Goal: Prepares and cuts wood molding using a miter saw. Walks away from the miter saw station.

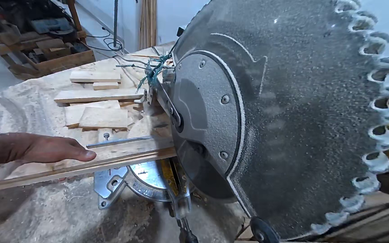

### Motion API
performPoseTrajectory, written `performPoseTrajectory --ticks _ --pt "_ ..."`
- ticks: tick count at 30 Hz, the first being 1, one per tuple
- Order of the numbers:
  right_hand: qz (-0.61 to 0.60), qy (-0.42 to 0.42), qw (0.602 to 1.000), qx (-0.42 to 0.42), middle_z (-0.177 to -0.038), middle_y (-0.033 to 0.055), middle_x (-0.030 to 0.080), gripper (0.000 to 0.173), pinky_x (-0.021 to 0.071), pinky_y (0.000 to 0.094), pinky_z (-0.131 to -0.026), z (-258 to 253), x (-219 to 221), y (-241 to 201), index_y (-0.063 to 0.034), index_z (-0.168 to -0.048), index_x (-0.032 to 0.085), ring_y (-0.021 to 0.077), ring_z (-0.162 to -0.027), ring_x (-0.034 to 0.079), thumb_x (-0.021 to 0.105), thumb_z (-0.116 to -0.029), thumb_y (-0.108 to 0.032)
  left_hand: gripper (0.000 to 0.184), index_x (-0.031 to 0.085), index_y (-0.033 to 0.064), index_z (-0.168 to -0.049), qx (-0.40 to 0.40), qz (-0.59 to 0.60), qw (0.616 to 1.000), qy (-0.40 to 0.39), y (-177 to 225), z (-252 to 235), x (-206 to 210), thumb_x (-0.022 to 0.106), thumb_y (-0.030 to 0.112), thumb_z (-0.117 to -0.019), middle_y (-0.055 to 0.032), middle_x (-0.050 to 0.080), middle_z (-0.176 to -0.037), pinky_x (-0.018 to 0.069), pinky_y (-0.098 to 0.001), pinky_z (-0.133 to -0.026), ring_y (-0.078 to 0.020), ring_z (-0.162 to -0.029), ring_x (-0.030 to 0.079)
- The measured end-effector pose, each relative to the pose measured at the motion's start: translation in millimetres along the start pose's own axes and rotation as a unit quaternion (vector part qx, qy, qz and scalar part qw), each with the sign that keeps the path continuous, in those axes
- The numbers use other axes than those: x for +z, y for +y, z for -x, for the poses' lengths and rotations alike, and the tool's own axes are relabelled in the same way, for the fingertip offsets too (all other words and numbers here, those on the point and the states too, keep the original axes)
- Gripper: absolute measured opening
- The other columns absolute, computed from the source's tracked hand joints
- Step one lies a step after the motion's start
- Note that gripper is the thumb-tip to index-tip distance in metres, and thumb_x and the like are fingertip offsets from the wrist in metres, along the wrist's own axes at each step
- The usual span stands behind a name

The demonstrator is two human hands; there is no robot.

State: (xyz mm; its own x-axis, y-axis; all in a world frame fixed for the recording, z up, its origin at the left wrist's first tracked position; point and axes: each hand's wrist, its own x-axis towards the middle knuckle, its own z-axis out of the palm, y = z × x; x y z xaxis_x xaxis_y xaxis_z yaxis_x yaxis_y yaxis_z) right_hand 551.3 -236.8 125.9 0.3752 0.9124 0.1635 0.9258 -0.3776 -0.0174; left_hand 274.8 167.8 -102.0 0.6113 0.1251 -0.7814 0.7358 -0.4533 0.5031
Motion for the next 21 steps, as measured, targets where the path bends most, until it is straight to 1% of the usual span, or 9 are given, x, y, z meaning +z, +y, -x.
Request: performPoseTrajectory --ticks 1,3,6,9,11,13,16,19,21 --pt "-0.005 0.014 1.0 0.006 -0.066 -0.0025 0.058 0.027 0.0438 0.035 -0.047 2.4 6.0 1.4 -0.0182 -0.08 0.067 0.0121 -0.058 0.058 0.071 -0.0739 -0.044 0.06 0.071 0.0068 -0.101 -0.002 -0.005 1.0 0.005 1.3 0.1 0.4 0.047 0.062 -0.0997 -0.0093 0.07 -0.082 0.057 -0.0375 -0.067 -0.0182 -0.074 0.068" --pt "-0.025 0.006 0.999 0.02 -0.065 0.0012 0.061 0.025 0.047 0.0366 -0.049 5.6 10.9 -5.9 -0.0135 -0.077 0.067 0.0154 -0.059 0.06 0.072 -0.0753 -0.038 0.059 0.071 0.0053 -0.101 -0.01 0.009 1.0 0.001 3.5 0.6 0.9 0.048 0.059 -0.1012 -0.0106 0.07 -0.082 0.0579 -0.0379 -0.067 -0.0201 -0.072 0.069" --pt "-0.013 -0.047 0.998 0.033 -0.069 0.0082 0.064 0.032 0.0502 0.0415 -0.056 14.6 17.0 -16.4 -0.0046 -0.079 0.068 0.0211 -0.064 0.064 0.072 -0.0797 -0.037 0.058 0.073 0.0033 -0.103 -0.019 0.04 0.999 -0.01 3.2 -1.2 0.1 0.046 0.055 -0.1033 -0.013 0.072 -0.08 0.0607 -0.0382 -0.065 -0.0234 -0.069 0.072" --pt "0.025 -0.074 0.997 0.004 -0.076 0.018 0.069 0.04 0.0542 0.0526 -0.062 32.1 27.6 -20.2 0.0023 -0.089 0.069 0.0341 -0.072 0.069 0.073 -0.0834 -0.037 0.058 0.073 0.0027 -0.102 -0.021 0.04 0.999 -0.01 2.6 -3.0 0.1 0.045 0.054 -0.1038 -0.0135 0.072 -0.078 0.0604 -0.037 -0.063 -0.0232 -0.067 0.072" --pt "0.038 -0.041 0.997 -0.055 -0.08 0.0182 0.07 0.039 0.0546 0.0555 -0.061 47.9 45.3 -13.8 -0.0013 -0.095 0.069 0.0364 -0.073 0.07 0.071 -0.0869 -0.04 0.057 0.073 0.0024 -0.101 -0.011 0.042 0.999 -0.008 3.2 -1.2 0.4 0.044 0.051 -0.1053 -0.0134 0.073 -0.077 0.0601 -0.0361 -0.063 -0.0232 -0.066 0.072" --pt "0.062 0.011 0.993 -0.096 -0.079 0.0168 0.07 0.037 0.0538 0.054 -0.058 58.9 68.4 -12.8 -0.0062 -0.093 0.067 0.0362 -0.072 0.071 0.067 -0.0888 -0.043 0.057 0.074 0.0024 -0.1 -0.008 0.035 0.999 -0.003 1.3 -3.0 -0.6 0.045 0.052 -0.1049 -0.0134 0.072 -0.077 0.06 -0.0369 -0.063 -0.0232 -0.067 0.072" --pt "0.079 0.06 0.99 -0.097 -0.075 0.0138 0.066 0.037 0.0506 0.0508 -0.053 71.6 103.0 -10.2 -0.0098 -0.093 0.063 0.034 -0.067 0.068 0.067 -0.0882 -0.046 0.058 0.075 0.0034 -0.101 -0.009 0.018 1.0 0.003 0.2 -4.9 -3.8 0.049 0.056 -0.1022 -0.0124 0.073 -0.081 0.0597 -0.0389 -0.067 -0.0225 -0.073 0.072" --pt "0.077 0.063 0.991 -0.084 -0.075 0.016 0.068 0.033 0.0537 0.0521 -0.055 77.6 124.8 -23.4 -0.0068 -0.092 0.063 0.0373 -0.069 0.07 0.07 -0.087 -0.039 0.055 0.072 0.0052 -0.105 0.001 0.028 0.999 -0.031 -3.5 -4.7 -1.2 0.043 0.052 -0.1063 -0.0126 0.072 -0.083 0.0596 -0.0392 -0.067 -0.0224 -0.071 0.071" --pt "0.077 0.073 0.99 -0.092 -0.072 0.0134 0.066 0.03 0.0533 0.0502 -0.054 76.8 125.9 -23.3 -0.0083 -0.086 0.061 0.0353 -0.067 0.069 0.071 -0.0842 -0.037 0.052 0.068 0.0068 -0.109 -0.012 0.036 0.999 -0.018 -0.7 2.9 1.2 0.041 0.051 -0.1072 -0.0093 0.069 -0.085 0.057 -0.0361 -0.066 -0.0173 -0.07 0.067"
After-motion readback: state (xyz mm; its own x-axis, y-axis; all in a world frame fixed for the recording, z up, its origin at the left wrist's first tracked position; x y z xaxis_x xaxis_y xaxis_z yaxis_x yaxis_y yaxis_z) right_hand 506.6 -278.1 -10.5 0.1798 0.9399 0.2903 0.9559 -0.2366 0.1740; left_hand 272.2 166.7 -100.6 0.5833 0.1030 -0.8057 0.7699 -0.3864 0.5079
